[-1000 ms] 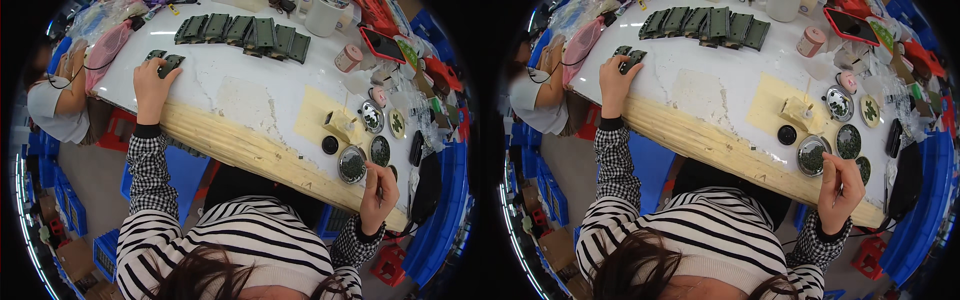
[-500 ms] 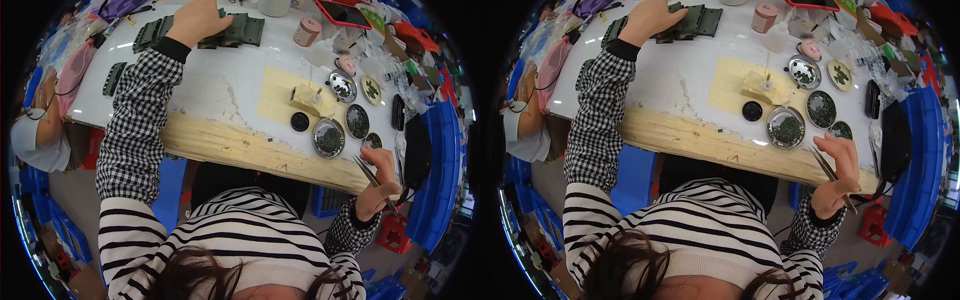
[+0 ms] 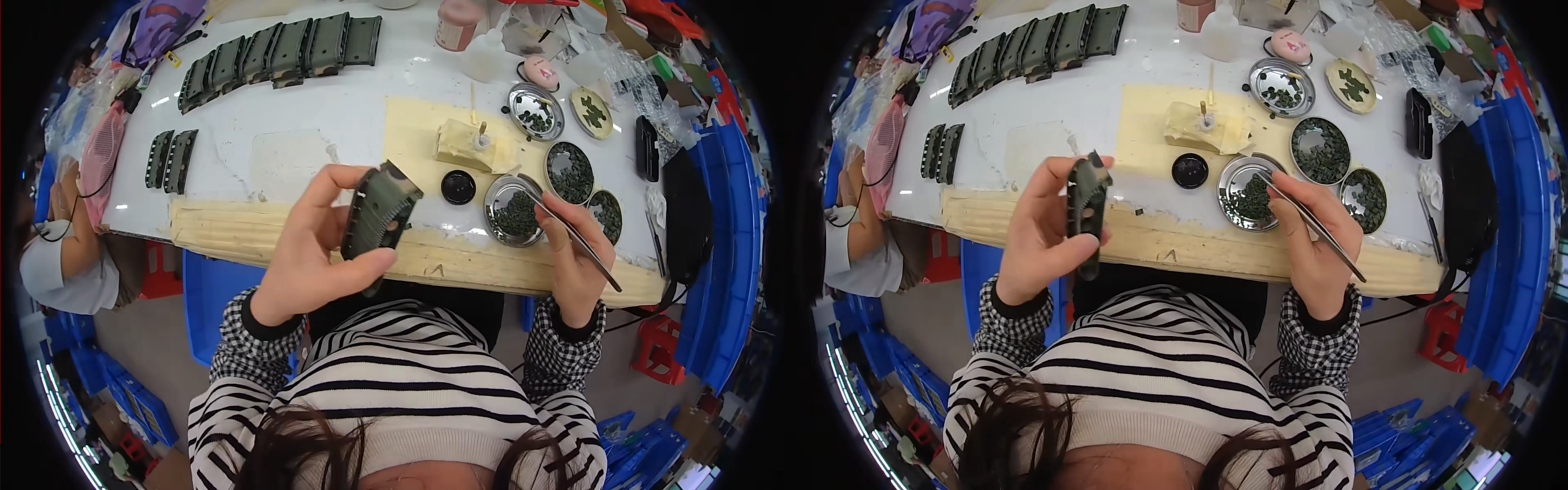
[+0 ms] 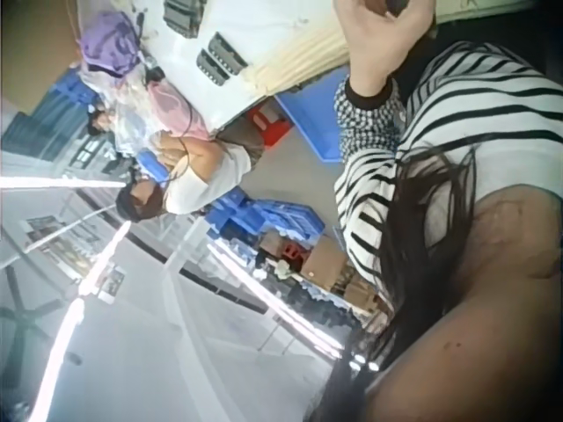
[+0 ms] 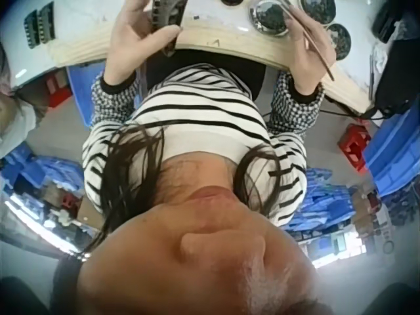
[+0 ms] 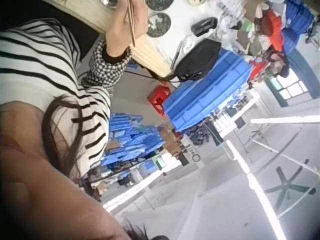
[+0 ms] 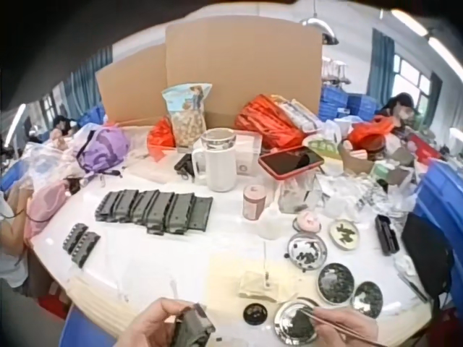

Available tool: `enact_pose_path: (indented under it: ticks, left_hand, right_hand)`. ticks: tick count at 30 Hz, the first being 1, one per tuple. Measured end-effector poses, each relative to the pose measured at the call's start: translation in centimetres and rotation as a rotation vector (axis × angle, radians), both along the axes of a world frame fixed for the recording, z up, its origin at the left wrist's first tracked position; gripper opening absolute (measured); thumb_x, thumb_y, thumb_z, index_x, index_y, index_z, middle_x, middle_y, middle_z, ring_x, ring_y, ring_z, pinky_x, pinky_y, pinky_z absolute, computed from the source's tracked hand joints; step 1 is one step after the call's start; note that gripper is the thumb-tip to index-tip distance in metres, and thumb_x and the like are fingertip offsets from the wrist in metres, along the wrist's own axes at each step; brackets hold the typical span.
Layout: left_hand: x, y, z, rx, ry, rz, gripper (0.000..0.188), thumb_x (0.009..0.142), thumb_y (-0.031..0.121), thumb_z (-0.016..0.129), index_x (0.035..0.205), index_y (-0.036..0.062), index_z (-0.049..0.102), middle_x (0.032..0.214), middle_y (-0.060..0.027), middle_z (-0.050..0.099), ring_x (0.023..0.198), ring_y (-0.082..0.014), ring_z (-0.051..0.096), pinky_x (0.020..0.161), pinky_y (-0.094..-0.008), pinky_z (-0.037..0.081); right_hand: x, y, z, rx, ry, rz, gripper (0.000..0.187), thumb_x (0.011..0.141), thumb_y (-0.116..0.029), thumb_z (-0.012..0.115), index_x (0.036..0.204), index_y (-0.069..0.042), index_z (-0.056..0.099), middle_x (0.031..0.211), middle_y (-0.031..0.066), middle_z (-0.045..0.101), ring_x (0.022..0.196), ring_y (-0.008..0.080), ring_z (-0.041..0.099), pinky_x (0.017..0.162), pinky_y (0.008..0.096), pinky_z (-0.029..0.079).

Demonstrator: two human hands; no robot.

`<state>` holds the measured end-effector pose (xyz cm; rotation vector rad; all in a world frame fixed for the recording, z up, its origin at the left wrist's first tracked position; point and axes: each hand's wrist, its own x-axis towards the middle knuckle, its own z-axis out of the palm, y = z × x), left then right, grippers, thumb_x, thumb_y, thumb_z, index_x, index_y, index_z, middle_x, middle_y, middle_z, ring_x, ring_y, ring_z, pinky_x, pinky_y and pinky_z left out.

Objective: Assembling and detailing plastic toy tank models at a factory workbench.

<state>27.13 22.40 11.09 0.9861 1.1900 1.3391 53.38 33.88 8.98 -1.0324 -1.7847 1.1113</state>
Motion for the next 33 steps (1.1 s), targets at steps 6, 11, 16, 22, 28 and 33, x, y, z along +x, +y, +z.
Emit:
enact_pose_path:
  ticks: [6, 11, 16, 22, 28, 33]
  left_hand:
    - [3.8, 1.0, -2.0, -0.121, -0.199, -0.057, 0.060, 0.080, -0.002, 0.066, 0.127, 0.0033, 0.030, 0.122, -0.0181, 0.053, 0.097, -0.0185, 0.062, 0.078, -0.0291, 0.054]
    - [3.3, 1.4, -1.3, -0.209, -0.115, -0.077, 0.060, 0.080, -0.002, 0.068, 0.129, 0.0028, 0.034, 0.094, -0.0125, 0.065, 0.088, -0.0184, 0.065, 0.077, -0.0310, 0.053]
    - [3.0, 1.1, -1.4, -0.220, -0.334, -0.095, 0.059, 0.085, -0.002, 0.062, 0.136, 0.0015, 0.033, 0.102, -0.0145, 0.063, 0.088, -0.0196, 0.065, 0.078, -0.0325, 0.053]
    - [2.0, 0.4, -0.1, -0.088, -0.133, -0.173, 0.057, 0.085, -0.003, 0.062, 0.137, -0.0022, 0.038, 0.117, -0.0168, 0.058, 0.094, -0.0186, 0.063, 0.083, -0.0311, 0.052]
    - [-3.0, -0.6, 1.7, 0.141, 0.607, -0.116, 0.042, 0.079, -0.005, 0.068, 0.119, -0.0041, 0.055, 0.096, -0.0075, 0.064, 0.086, -0.0108, 0.061, 0.079, -0.0228, 0.047]
    - [-3.3, -1.1, 0.7, 0.261, 0.235, 0.291, 0.027, 0.074, -0.010, 0.070, 0.094, 0.0032, 0.056, 0.085, -0.0040, 0.062, 0.076, -0.0100, 0.057, 0.072, -0.0214, 0.046]
  right_hand:
    - [0.2, 0.6, -1.0, 0.150, -0.053, 0.035, 0.019, 0.083, -0.001, 0.067, 0.101, 0.004, 0.067, 0.086, 0.0083, 0.068, 0.075, 0.0135, 0.058, 0.069, 0.0244, 0.045]
    - [0.1, 0.8, -0.4, 0.193, -0.109, 0.052, 0.018, 0.080, -0.001, 0.069, 0.098, 0.003, 0.068, 0.083, 0.0077, 0.067, 0.072, 0.0148, 0.056, 0.067, 0.0249, 0.044]
    - [-0.1, 1.2, -0.5, 0.203, -0.130, 0.069, 0.018, 0.078, -0.001, 0.070, 0.096, 0.002, 0.068, 0.079, 0.0089, 0.065, 0.069, 0.0161, 0.055, 0.064, 0.0261, 0.043]
    - [-0.4, 1.1, 0.0, 0.203, -0.106, 0.075, 0.017, 0.079, -0.002, 0.069, 0.095, 0.002, 0.068, 0.078, 0.0089, 0.065, 0.070, 0.0159, 0.055, 0.064, 0.0258, 0.042]
    - [0.0, 1.4, -0.6, 0.128, -0.099, 0.085, 0.015, 0.081, -0.003, 0.068, 0.095, 0.002, 0.068, 0.080, 0.0086, 0.064, 0.071, 0.0156, 0.056, 0.064, 0.0260, 0.043]
    - [-1.0, 1.5, -0.8, 0.157, -0.129, 0.116, 0.011, 0.082, -0.005, 0.067, 0.091, 0.001, 0.067, 0.078, 0.0090, 0.063, 0.070, 0.0175, 0.056, 0.064, 0.0275, 0.043]
